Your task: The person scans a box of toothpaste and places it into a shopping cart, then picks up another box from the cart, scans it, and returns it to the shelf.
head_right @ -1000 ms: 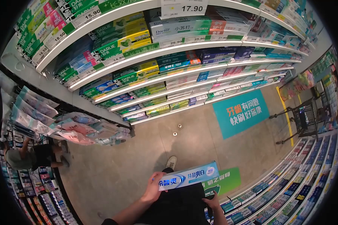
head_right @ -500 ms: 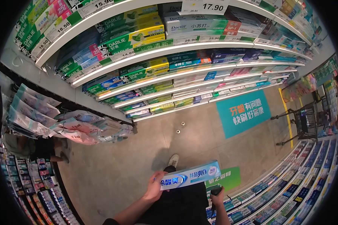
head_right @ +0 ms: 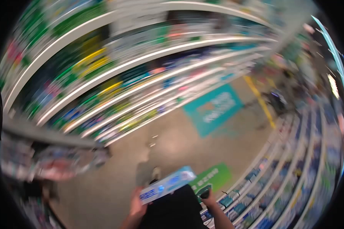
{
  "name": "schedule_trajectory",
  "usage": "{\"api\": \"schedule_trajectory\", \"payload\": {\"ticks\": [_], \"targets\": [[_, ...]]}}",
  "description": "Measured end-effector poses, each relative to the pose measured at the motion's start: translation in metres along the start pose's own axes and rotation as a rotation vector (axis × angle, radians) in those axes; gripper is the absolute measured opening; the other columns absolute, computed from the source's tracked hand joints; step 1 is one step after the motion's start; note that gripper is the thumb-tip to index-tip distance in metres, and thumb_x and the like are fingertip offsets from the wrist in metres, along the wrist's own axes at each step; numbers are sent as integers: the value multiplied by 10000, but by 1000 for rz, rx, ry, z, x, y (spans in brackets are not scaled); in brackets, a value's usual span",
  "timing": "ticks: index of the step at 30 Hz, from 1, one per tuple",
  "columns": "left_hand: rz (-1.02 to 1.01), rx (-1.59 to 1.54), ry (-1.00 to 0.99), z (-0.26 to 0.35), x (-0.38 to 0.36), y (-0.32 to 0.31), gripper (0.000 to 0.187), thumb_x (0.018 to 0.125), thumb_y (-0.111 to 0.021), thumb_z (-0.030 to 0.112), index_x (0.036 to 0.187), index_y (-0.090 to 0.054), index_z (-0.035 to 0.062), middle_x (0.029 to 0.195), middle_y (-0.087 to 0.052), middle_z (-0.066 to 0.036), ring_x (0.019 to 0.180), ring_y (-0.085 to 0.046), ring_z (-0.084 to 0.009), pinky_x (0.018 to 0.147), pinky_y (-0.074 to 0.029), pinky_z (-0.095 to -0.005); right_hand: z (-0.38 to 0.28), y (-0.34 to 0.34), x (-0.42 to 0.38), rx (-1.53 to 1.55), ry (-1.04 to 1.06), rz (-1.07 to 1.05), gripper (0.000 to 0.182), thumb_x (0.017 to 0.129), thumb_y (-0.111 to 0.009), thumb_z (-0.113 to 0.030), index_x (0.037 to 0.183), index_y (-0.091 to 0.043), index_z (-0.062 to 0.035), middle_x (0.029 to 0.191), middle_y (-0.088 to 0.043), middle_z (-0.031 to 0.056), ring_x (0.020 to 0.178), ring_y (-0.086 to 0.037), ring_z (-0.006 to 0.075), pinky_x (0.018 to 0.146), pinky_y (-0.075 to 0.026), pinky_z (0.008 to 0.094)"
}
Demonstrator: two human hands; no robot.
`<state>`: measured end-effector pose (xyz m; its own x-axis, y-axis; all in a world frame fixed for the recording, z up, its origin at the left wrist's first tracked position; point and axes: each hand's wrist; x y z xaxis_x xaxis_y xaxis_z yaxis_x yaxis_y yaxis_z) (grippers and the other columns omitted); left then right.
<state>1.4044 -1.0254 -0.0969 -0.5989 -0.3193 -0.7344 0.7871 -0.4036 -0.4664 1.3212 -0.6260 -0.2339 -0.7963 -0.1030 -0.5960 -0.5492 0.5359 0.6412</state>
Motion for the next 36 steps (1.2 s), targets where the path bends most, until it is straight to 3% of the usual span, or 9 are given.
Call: {"api": "schedule_trajectory", "payload": {"ticks": [8,11,13,18,19,21,28,31,36], "targets": [[-32,189,163,12,8,-36,377,933,-363,364,1051,-577,77,904,-620,-61,836,-599,-203,685,-468,-315,4,21,-30,86,-347,54,911,606,-725,-217,1383,-256,-132,1109,-567,244,1010,-577,385,870,-461,406],[-49,210,207,18,20,-60,301,910,-467,263,1120,-536,59,987,-600,-89,946,-565,-216,766,-464,-323,14,21,-49,220,-438,102,917,604,-714,-216,1388,-247,-125,1120,-558,257,1018,-571,391,880,-457,406],[-191,712,-75,6,32,-69,431,829,-581,63,1233,-433,24,1088,-557,-128,1012,-529,-263,854,-441,-379,18,19,-66,243,-517,140,932,597,-717,-241,1390,-242,-124,1156,-544,262,1076,-543,398,914,-446,410],[-364,1097,-94,-6,41,-148,620,751,-647,-27,1296,-353,-4,1142,-519,-174,1025,-516,-309,900,-415,-418,42,6,-109,594,-741,204,913,620,-706,-51,1386,-210,-51,1010,-585,211,780,-657,293,589,-553,356],[-158,397,151,-33,63,-169,310,944,-399,359,945,-559,93,827,-627,-46,688,-623,-150,517,-486,-273,77,-26,-110,646,-652,297,886,625,-695,-23,1374,-224,-44,990,-579,191,650,-644,270,541,-554,355],[-450,507,189,-33,72,-193,369,976,-349,400,982,-549,89,873,-614,-56,737,-603,-143,610,-494,-298,87,-27,-118,809,-783,200,869,629,-691,-24,1370,-237,-51,997,-570,181,669,-632,251,523,-543,365],[-410,749,-15,-58,69,-349,430,973,-324,432,1063,-484,43,833,-618,-105,677,-636,-189,477,-497,-316,143,-70,-105,884,-722,275,784,679,-714,-155,1328,-311,21,1208,-490,216,1149,-479,282,981,-370,338],[-378,726,-57,-73,63,-387,410,975,-332,403,1071,-481,32,829,-615,-110,663,-637,-190,473,-496,-318,168,-61,-86,885,-642,268,808,680,-737,-194,1333,-312,22,1234,-478,215,1174,-462,285,986,-365,337],[-382,699,-69,-102,58,-426,366,977,-366,346,1048,-486,8,823,-582,-107,655,-620,-180,472,-506,-321,161,39,-52,1038,-795,283,735,651,-564,83,1311,-256,-25,874,-558,171,595,-602,231,476,-495,330]]}}
Point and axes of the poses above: each hand's wrist, its own x-axis towards the middle knuckle, its own y-axis out of the back of the hand, z = x × y
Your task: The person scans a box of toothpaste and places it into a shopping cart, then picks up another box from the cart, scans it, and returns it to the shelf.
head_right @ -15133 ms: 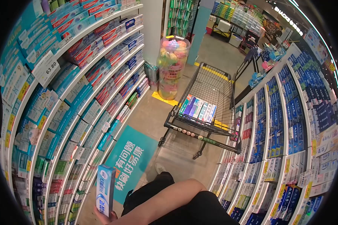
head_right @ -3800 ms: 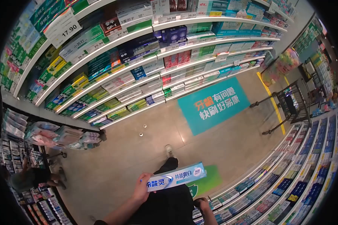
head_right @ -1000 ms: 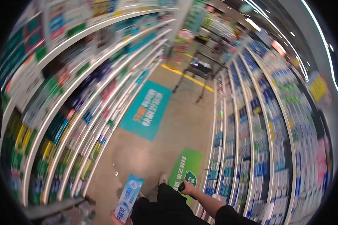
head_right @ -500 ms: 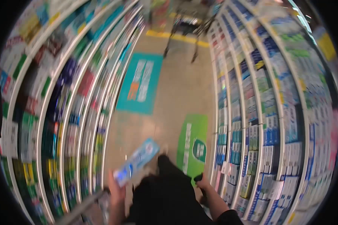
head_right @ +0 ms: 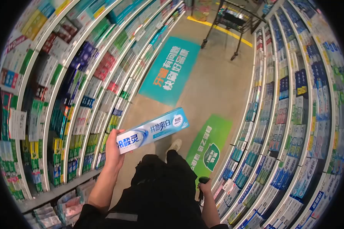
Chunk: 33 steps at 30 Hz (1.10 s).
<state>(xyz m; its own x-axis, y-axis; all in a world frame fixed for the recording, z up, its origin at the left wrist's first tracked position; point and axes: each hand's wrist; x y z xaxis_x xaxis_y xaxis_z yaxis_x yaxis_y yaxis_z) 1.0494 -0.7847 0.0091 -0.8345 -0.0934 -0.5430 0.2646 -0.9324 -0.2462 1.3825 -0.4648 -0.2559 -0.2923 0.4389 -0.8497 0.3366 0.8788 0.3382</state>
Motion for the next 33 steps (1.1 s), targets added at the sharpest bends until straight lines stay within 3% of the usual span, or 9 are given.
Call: {"api": "schedule_trajectory", "payload": {"ticks": [6,9,11,15,17,24,27,28,33], "targets": [[9,-68,133,-22,11,-23,338,946,-422,372,995,-549,63,879,-624,-60,764,-625,-172,637,-517,-299,-40,35,21,-77,107,93,618,652,-675,-40,1176,-348,-16,838,-559,138,613,-598,194,476,-497,305],[-10,31,157,-35,11,-41,424,908,-413,452,1222,-513,185,1095,-617,34,953,-594,-131,697,-430,-302,8,19,58,-303,438,423,845,615,-758,-433,1238,-418,25,876,-594,174,621,-592,203,549,-506,328],[-373,666,-241,-45,28,-24,687,716,-710,45,1292,-344,-37,1141,-496,-222,1022,-502,-343,898,-404,-450,-61,36,-1,10,-22,124,784,672,-716,-467,1203,-442,40,802,-597,141,588,-582,187,534,-497,315],[-447,932,-239,-44,55,-51,730,698,-710,59,1305,-327,-74,1076,-497,-270,968,-509,-387,829,-426,-467,-42,12,-14,267,-157,220,738,740,-630,-505,1183,-435,51,705,-586,122,523,-565,185,474,-475,316],[-633,1619,-465,-50,118,-36,708,718,-678,31,1318,-316,-68,1144,-467,-261,996,-501,-368,793,-446,-451,-17,-11,-16,339,-174,293,777,750,-593,-536,1191,-408,76,690,-586,145,512,-574,208,456,-468,329],[-406,286,457,6,115,-143,658,767,-595,-68,1349,-301,17,1246,-440,-175,1121,-456,-267,850,-440,-433,-7,-130,-73,695,-437,376,686,742,-598,-461,1098,-428,100,622,-561,133,471,-555,214,436,-470,335],[-516,364,630,27,144,-161,675,765,-579,-104,1359,-289,34,1254,-435,-160,1147,-435,-256,889,-425,-424,-26,-188,-93,797,-511,343,649,745,-610,-438,1076,-434,92,643,-558,135,495,-556,213,446,-471,341],[-864,900,103,20,149,-152,668,749,-597,-111,1339,-310,12,1224,-461,-173,1123,-453,-261,902,-419,-416,-33,-203,-96,820,-526,336,654,740,-617,-436,1075,-434,94,645,-558,137,511,-563,216,452,-474,345],[-1099,1125,-134,33,180,-163,681,717,-634,-118,1316,-323,-21,1198,-479,-187,1087,-474,-273,916,-407,-390,-59,-273,-103,759,-470,388,718,674,-704,-381,1141,-397,69,783,-594,161,644,-602,242,558,-500,361]]}}
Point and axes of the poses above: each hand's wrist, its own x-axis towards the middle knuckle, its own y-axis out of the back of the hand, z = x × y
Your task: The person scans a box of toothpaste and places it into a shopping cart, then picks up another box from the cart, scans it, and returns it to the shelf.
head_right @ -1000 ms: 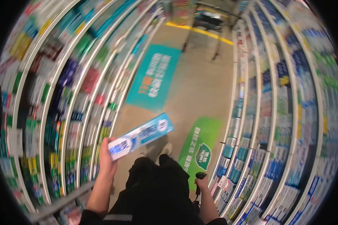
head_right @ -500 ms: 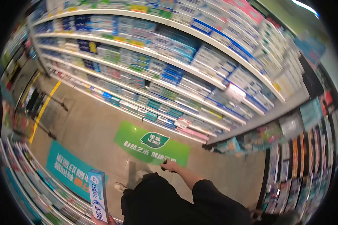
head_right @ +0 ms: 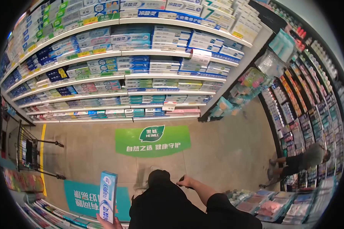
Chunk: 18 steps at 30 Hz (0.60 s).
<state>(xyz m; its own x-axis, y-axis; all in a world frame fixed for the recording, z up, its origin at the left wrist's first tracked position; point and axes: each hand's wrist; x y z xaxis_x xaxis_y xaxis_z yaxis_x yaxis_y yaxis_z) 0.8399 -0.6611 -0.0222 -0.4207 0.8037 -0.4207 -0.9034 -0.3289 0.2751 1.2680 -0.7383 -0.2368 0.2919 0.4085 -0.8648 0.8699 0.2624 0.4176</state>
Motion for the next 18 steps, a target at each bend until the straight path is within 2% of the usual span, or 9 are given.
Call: {"api": "schedule_trajectory", "payload": {"ticks": [2,3,6,7,9,12,15,18], "targets": [[-63,54,-78,4,5,8,690,707,-649,-115,1310,-325,-31,1203,-477,-191,1081,-478,-281,912,-407,-386,11,-21,-21,-43,60,2,788,630,-769,-314,1191,-359,59,879,-617,180,729,-630,267,644,-518,370],[-113,90,-116,7,7,9,606,767,-606,-73,1309,-341,-12,1218,-478,-183,1091,-480,-267,908,-407,-390,10,-24,-26,-234,111,45,871,611,-791,-249,1257,-283,42,946,-614,205,812,-636,304,718,-512,372],[-80,-376,223,27,13,4,498,867,-538,96,1322,-349,23,1241,-481,-138,1102,-488,-252,901,-399,-401,28,-50,-14,-274,-15,260,701,627,-778,-250,1167,-442,43,893,-640,191,800,-641,306,727,-515,369],[12,-443,362,42,12,-3,432,918,-436,281,1283,-417,51,1210,-517,-85,1097,-503,-235,856,-402,-401,30,-52,-12,-239,-18,211,601,638,-768,-248,1091,-496,37,861,-646,182,791,-643,300,724,-517,367],[-28,-418,360,48,16,-5,423,917,-408,332,1237,-467,61,1177,-541,-69,1087,-512,-234,825,-401,-396,18,-43,-25,-175,-28,110,414,661,-746,-246,940,-605,25,798,-658,165,771,-647,287,718,-520,363],[-48,-411,372,52,16,-7,408,916,-387,360,1177,-520,75,1133,-569,-63,1075,-523,-228,799,-398,-383,10,-39,-33,-90,-65,111,283,684,-717,-264,745,-646,3,694,-653,136,682,-651,254,661,-528,367],[-75,-434,371,58,13,-11,413,913,-387,375,1172,-530,86,1133,-577,-59,1080,-527,-226,809,-388,-385,20,-46,-17,100,-130,100,301,711,-684,-303,767,-645,-9,663,-640,123,606,-643,232,586,-522,357],[-106,-457,382,55,14,-12,441,909,-408,411,1194,-523,94,1172,-574,-47,1112,-517,-229,844,-367,-404,9,-34,-28,139,-170,108,334,722,-668,-339,747,-640,-7,632,-629,109,551,-627,214,544,-514,337]]}}
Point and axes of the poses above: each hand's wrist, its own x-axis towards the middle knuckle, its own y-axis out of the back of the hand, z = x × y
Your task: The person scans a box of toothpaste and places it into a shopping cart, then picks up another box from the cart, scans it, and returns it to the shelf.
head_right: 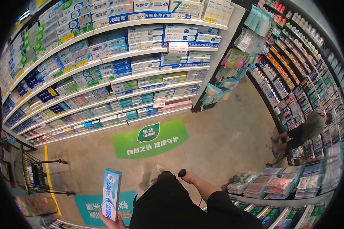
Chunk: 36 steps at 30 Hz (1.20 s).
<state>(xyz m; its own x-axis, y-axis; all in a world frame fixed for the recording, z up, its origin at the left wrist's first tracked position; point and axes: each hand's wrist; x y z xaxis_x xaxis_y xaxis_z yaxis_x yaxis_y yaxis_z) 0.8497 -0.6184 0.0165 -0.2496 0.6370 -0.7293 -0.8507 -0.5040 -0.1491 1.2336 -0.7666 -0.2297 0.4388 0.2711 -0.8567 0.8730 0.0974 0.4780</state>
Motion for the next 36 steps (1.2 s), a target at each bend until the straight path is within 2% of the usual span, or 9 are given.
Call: {"api": "schedule_trajectory", "payload": {"ticks": [3,9,13,18,21,27,30,36], "targets": [[8,-27,3,-4,6,-2,488,908,-416,441,1232,-499,86,1213,-557,-54,1137,-502,-239,884,-350,-413,-5,7,-4,-28,-11,-16,357,731,-655,-362,724,-631,-6,635,-631,105,542,-618,212,538,-508,322],[74,23,-1,7,-20,-20,522,919,-385,448,1286,-448,82,1277,-506,-70,1173,-461,-252,915,-326,-415,-17,13,-9,-46,-32,7,352,717,-672,-310,651,-597,27,618,-618,120,516,-606,210,516,-500,331],[84,22,9,-10,2,5,536,911,-371,482,1294,-442,114,1267,-502,-64,1167,-440,-247,926,-304,-423,-19,16,-7,-81,3,18,314,711,-678,-252,718,-587,48,618,-611,138,505,-604,205,491,-496,321],[103,-13,19,-5,-9,-2,520,902,-394,475,1280,-451,123,1242,-508,-58,1147,-446,-239,914,-311,-421,-32,28,-22,-111,-17,4,323,706,-675,-218,830,-573,63,651,-627,155,518,-623,208,472,-498,306],[80,-29,-12,-10,0,5,502,900,-405,468,1264,-462,128,1219,-518,-51,1116,-460,-230,886,-325,-411,-27,22,-10,-88,30,56,293,706,-654,-200,810,-595,68,697,-644,160,610,-656,247,510,-523,344],[121,-26,-3,-6,-5,1,476,896,-423,457,1247,-479,140,1198,-534,-36,1093,-472,-215,846,-334,-389,-25,20,-1,-291,58,-14,268,713,-657,-218,851,-636,10,747,-659,143,682,-667,250,579,-551,358],[106,-42,-10,-12,4,11,475,894,-424,459,1250,-480,150,1204,-534,-35,1096,-471,-214,852,-326,-396,-21,17,0,-220,-46,6,262,694,-690,-274,726,-636,-19,648,-650,105,599,-654,196,601,-529,311],[96,-30,-22,-15,7,15,485,888,-424,466,1251,-485,149,1217,-531,-38,1110,-465,-216,865,-312,-410,-26,22,-7,-236,-1,8,271,682,-714,-269,736,-643,-14,650,-652,96,592,-651,188,593,-528,298]]}}
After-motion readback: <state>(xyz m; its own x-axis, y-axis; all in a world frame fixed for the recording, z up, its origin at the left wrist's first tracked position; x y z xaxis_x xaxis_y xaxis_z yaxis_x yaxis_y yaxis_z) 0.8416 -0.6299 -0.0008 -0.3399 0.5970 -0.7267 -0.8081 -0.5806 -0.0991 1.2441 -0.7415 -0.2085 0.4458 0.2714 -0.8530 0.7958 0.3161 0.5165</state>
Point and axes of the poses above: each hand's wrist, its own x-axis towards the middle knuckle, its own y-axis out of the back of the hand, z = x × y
